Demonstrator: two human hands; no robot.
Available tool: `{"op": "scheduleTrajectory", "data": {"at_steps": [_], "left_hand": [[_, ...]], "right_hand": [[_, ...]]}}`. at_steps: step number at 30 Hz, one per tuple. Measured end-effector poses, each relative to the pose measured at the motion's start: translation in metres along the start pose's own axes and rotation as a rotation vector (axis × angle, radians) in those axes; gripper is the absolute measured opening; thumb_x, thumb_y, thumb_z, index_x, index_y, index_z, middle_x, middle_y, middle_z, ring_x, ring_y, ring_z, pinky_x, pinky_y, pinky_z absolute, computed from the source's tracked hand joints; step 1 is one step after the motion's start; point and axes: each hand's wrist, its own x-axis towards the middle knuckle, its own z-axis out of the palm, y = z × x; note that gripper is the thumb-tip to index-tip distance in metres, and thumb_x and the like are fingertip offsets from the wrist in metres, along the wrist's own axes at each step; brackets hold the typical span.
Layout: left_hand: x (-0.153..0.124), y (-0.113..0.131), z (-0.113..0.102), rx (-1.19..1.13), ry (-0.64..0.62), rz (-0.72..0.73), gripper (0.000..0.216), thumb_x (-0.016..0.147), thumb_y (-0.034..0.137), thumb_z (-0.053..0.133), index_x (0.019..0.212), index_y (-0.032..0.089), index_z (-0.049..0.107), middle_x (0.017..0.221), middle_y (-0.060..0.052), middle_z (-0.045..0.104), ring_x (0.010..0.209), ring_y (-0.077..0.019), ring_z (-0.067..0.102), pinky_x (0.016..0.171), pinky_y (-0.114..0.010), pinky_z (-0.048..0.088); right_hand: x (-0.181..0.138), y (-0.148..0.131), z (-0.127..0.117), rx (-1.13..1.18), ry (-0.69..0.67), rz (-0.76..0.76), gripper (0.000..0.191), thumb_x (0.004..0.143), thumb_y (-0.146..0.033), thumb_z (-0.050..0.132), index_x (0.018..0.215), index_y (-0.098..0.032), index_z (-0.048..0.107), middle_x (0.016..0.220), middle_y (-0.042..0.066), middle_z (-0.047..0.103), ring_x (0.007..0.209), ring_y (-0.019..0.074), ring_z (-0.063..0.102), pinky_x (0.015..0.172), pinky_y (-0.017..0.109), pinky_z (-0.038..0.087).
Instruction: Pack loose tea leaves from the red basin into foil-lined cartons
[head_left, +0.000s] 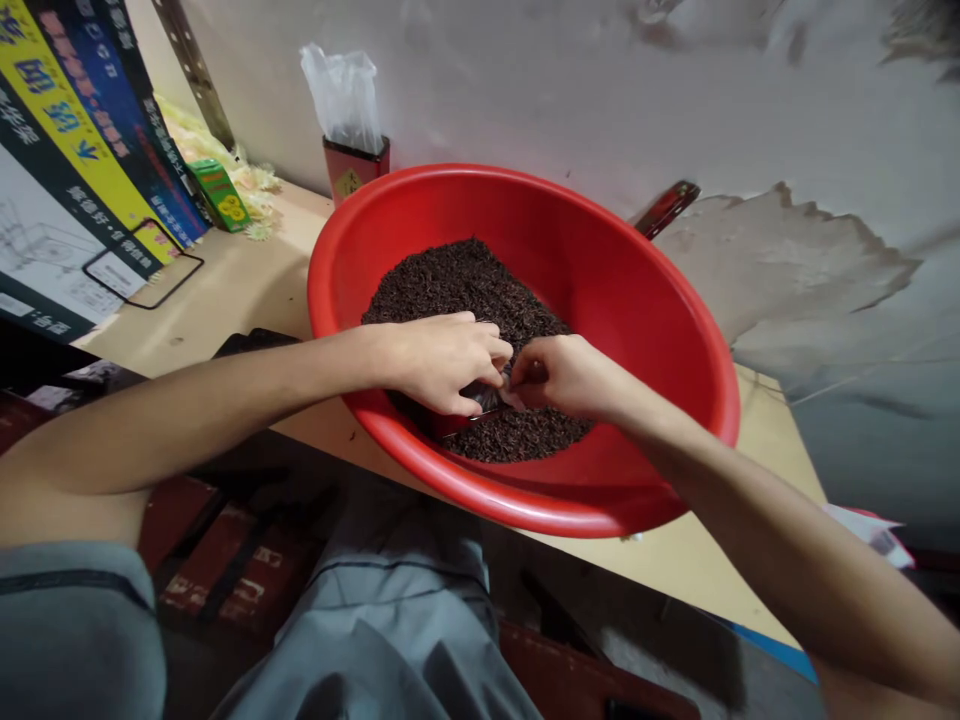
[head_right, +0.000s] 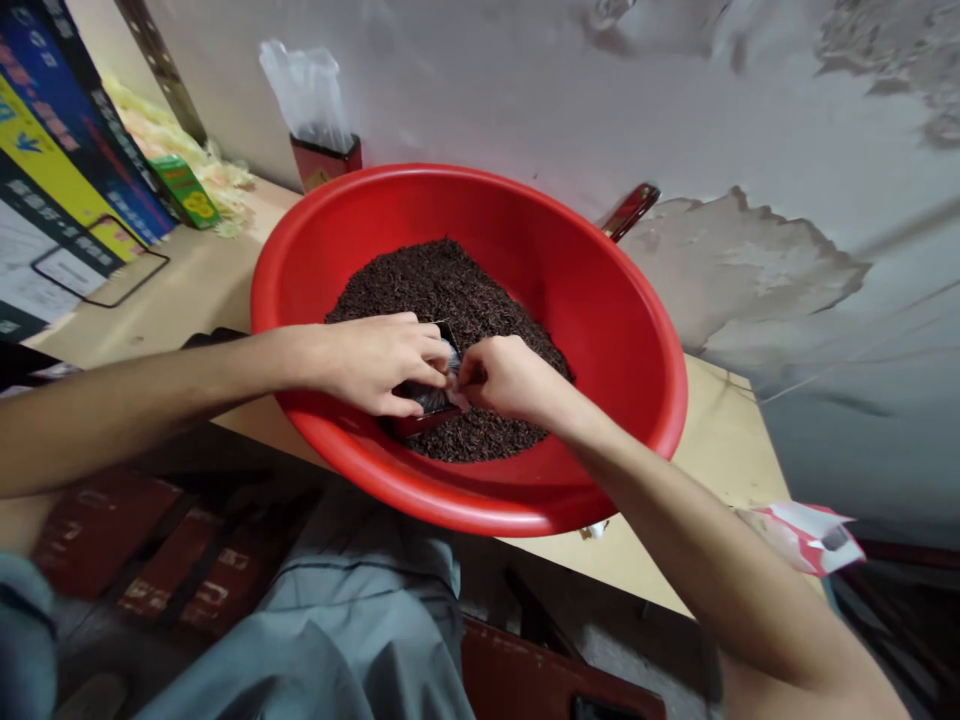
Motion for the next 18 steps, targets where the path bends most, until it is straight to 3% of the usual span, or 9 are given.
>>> {"op": "scheduleTrajectory", "data": {"at_steps": [4,8,10,14,18], "left_hand": [[0.014,0.011,0.000,0.102,-0.060,-0.009,0.031,0.098,0.041,0.059,0.103,0.021,0.083,0.123,-0.010,0.077,0.109,-0.0282,0.064,0.093,-0.041,0.041],[0.019,0.021,0.005,0.152,-0.068,-0.030,0.041,0.099,0.048,0.057,0.109,0.019,0.083,0.116,-0.013,0.079,0.107,-0.0313,0.063,0.097,-0.044,0.040],[0.017,0.022,0.009,0.134,-0.059,-0.040,0.050,0.100,0.058,0.055,0.116,0.019,0.082,0.122,-0.014,0.077,0.112,-0.0325,0.062,0.100,-0.044,0.039],[0.014,0.025,0.014,0.163,-0.062,-0.067,0.066,0.098,0.073,0.051,0.118,0.019,0.081,0.137,-0.016,0.070,0.123,-0.0354,0.056,0.101,-0.044,0.039],[0.021,0.029,0.013,0.194,-0.102,-0.104,0.070,0.096,0.076,0.053,0.119,0.016,0.081,0.142,-0.019,0.066,0.127,-0.0374,0.055,0.101,-0.044,0.039]], "right_hand": [[0.017,-0.011,-0.004,-0.144,-0.035,-0.012,0.033,0.078,-0.020,0.079,0.110,-0.015,0.072,0.099,0.008,0.079,0.080,0.0185,0.071,0.061,0.023,0.042],[0.023,-0.024,-0.005,-0.297,-0.021,0.031,0.041,0.081,-0.010,0.069,0.122,-0.011,0.069,0.101,0.015,0.079,0.086,0.0258,0.075,0.063,0.027,0.045],[0.022,-0.025,-0.010,-0.292,-0.060,0.039,0.035,0.081,-0.008,0.067,0.115,-0.012,0.073,0.093,0.013,0.080,0.082,0.0254,0.076,0.064,0.028,0.048],[0.016,-0.017,-0.024,-0.034,-0.319,-0.046,0.009,0.081,-0.014,0.070,0.086,-0.018,0.076,0.074,0.003,0.076,0.069,0.0180,0.073,0.062,0.025,0.054],[0.017,-0.007,-0.026,0.176,-0.318,0.003,0.003,0.076,-0.016,0.076,0.078,-0.019,0.075,0.071,0.002,0.076,0.068,0.0180,0.073,0.064,0.027,0.060]]}}
